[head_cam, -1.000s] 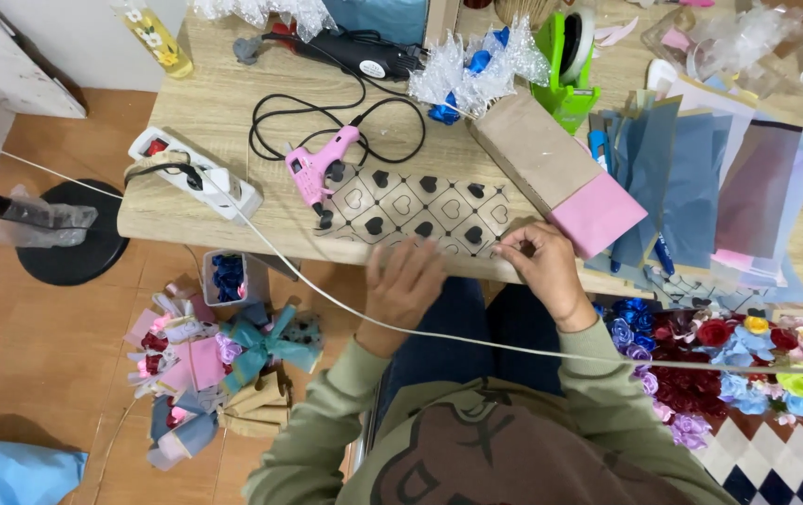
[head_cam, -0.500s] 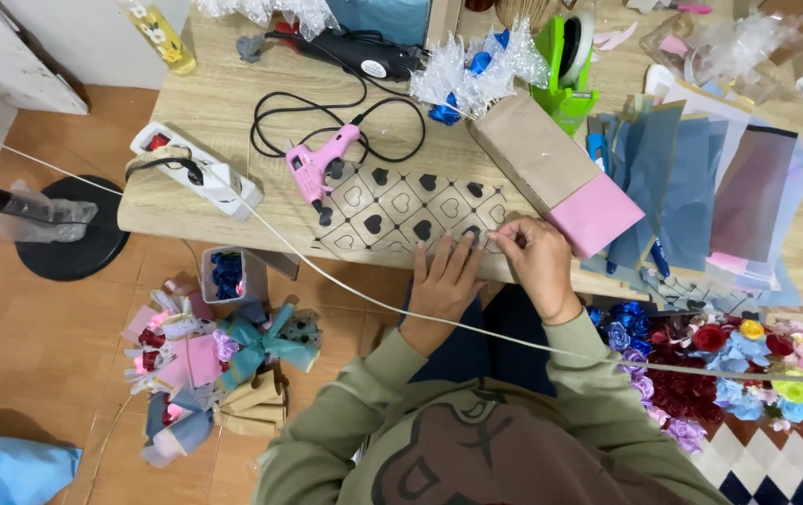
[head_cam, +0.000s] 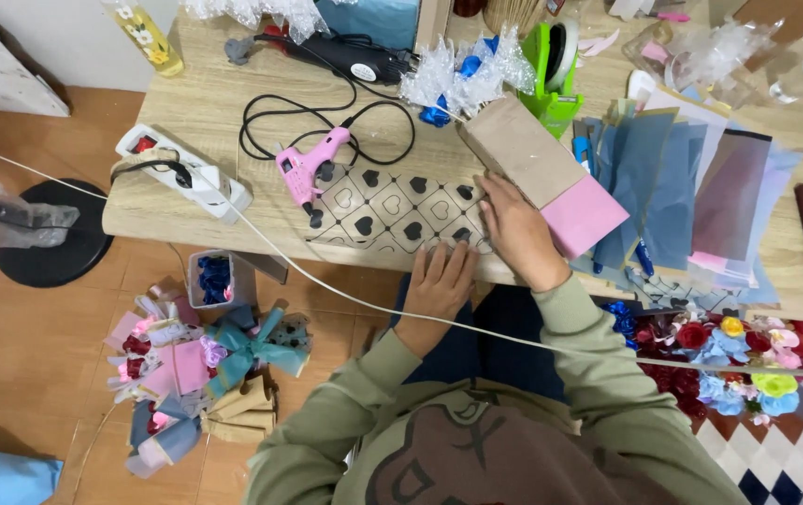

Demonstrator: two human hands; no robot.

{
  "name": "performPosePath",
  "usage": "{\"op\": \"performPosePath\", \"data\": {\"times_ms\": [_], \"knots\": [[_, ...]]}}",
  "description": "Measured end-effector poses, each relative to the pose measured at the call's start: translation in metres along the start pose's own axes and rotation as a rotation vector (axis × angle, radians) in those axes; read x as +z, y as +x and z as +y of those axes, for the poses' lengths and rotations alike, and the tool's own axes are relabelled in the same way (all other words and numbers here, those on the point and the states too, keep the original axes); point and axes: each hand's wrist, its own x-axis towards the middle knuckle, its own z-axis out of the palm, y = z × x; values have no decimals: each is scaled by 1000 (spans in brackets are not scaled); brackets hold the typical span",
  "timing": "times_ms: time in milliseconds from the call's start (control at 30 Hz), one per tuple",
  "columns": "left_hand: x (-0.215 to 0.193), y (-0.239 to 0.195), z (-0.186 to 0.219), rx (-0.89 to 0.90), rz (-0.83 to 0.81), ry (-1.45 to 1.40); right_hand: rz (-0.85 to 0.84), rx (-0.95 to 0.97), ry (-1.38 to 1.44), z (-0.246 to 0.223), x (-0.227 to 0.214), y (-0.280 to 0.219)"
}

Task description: Preparing and cutting decorative paper to wrap a floral arrangement base using scissors and a glue gun.

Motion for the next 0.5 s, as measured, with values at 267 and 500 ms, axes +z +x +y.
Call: {"op": "performPosePath", "data": {"times_ms": [267, 500], "knots": [[13, -2, 0, -31, 73, -73, -61, 108, -128, 20, 19, 14], [16, 8, -5, -87, 111, -170, 320, -228, -44, 23, 28, -9]]}}
